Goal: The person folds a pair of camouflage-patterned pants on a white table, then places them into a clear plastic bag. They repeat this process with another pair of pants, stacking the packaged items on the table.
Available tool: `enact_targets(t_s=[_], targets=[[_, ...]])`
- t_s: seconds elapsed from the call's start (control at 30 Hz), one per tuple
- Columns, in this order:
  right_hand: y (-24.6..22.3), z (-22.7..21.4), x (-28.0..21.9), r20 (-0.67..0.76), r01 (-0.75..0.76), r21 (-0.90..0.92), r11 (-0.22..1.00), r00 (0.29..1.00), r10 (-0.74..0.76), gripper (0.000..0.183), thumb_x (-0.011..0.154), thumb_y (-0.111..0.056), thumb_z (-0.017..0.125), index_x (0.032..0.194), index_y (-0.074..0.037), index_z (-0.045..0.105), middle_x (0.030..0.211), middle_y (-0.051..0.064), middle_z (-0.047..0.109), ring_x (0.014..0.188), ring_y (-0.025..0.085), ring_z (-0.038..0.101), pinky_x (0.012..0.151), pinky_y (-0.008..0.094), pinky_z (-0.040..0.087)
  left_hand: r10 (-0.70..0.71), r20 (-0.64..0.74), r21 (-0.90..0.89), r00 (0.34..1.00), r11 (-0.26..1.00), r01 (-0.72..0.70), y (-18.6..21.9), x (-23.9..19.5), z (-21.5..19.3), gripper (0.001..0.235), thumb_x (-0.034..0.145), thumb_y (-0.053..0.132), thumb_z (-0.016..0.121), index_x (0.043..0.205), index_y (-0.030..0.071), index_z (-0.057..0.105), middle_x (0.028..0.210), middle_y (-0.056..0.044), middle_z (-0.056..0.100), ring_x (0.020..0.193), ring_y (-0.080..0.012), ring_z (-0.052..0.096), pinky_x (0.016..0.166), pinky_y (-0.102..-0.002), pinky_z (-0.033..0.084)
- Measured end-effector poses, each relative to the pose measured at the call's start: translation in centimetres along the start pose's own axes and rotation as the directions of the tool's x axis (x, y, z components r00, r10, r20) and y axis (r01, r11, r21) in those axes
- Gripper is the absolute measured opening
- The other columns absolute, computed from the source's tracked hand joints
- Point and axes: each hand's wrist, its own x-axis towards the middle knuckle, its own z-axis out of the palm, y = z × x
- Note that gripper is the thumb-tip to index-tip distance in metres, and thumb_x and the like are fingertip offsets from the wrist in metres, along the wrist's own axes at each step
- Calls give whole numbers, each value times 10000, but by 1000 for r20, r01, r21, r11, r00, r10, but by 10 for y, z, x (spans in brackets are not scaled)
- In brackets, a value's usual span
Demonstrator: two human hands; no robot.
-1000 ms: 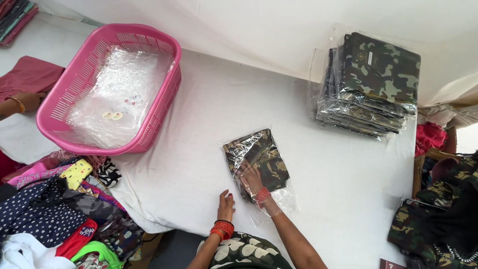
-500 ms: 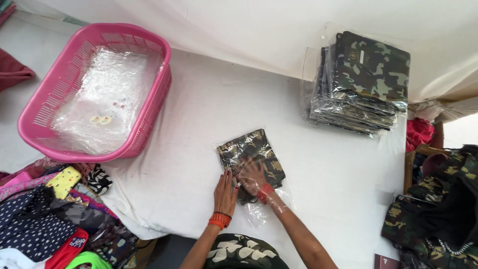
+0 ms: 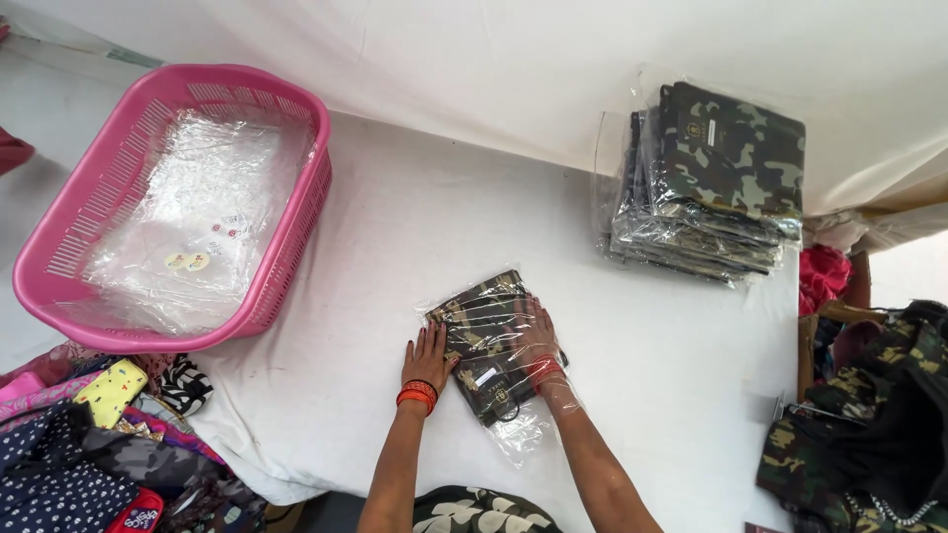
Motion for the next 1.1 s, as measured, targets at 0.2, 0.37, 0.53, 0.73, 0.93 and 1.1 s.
enact_targets(t_s=[0.2, 0.37, 0.53, 0.73, 0.93, 1.1], targets=[[1, -5, -7, -38, 18, -97, 995, 999, -22, 723, 1043, -529, 272, 1638, -182, 52, 1709, 82, 19, 1564, 231, 38, 1266, 389, 47, -25, 13, 56, 1000, 998, 24, 2, 3, 3, 774, 1051, 545, 343, 1638, 225, -47, 1721, -29, -58, 1582, -242, 37, 1271, -461, 78], [-21, -37, -55, 0, 42, -15, 999, 999, -42, 686, 1054, -521, 281, 1633, -206, 88, 1709, 111, -14, 1577, 251, 3, 1261, 431, -14, 20, 28, -10, 999, 1000, -20, -7, 4, -1, 774, 1045, 540, 353, 1636, 245, -50, 1724, -14, -74, 1579, -235, 47, 1272, -458, 90], [-52, -31, -138, -9, 189, 67, 980, 982, -189, 666, 1045, -506, 374, 1625, -259, 158, 1695, 124, -4, 1564, 288, -3, 1228, 529, -85, 33, 6, -21, 999, 999, -33, -11, 10, 8, 777, 1037, 541, 373, 1645, 244, -10, 1729, -20, -66, 1583, -248, 64, 1268, -475, 115], [-46, 20, -165, 20, 128, 213, 969, 991, -136, 705, 1063, -555, 430, 1633, -198, 220, 1667, 168, 209, 1583, 298, 146, 1306, 535, -1, 30, 59, -120, 998, 993, -23, -8, 7, 7, 742, 1032, 567, 344, 1644, 281, 37, 1722, 3, -26, 1576, -266, 99, 1259, -513, 143], [-51, 40, -141, -226, 75, -55, 996, 970, -86, 741, 963, -490, 502, 1621, -269, 241, 1684, 173, 172, 1552, 307, 125, 1234, 543, 46, -70, -116, -431, 991, 902, 13, 24, -32, 33, 674, 1047, 563, 326, 1649, 311, 157, 1726, -61, 25, 1566, -333, 137, 1255, -595, 93], [-57, 36, -128, -417, 19, -67, 998, 908, -46, 646, 1008, -514, 434, 1593, -329, 235, 1645, 164, 195, 1534, 350, 103, 1214, 564, 24, -46, -421, -306, 906, 948, -94, 45, -74, 61, 692, 1039, 534, 355, 1633, 241, 155, 1714, -101, 43, 1564, -334, 131, 1223, -598, 48]])
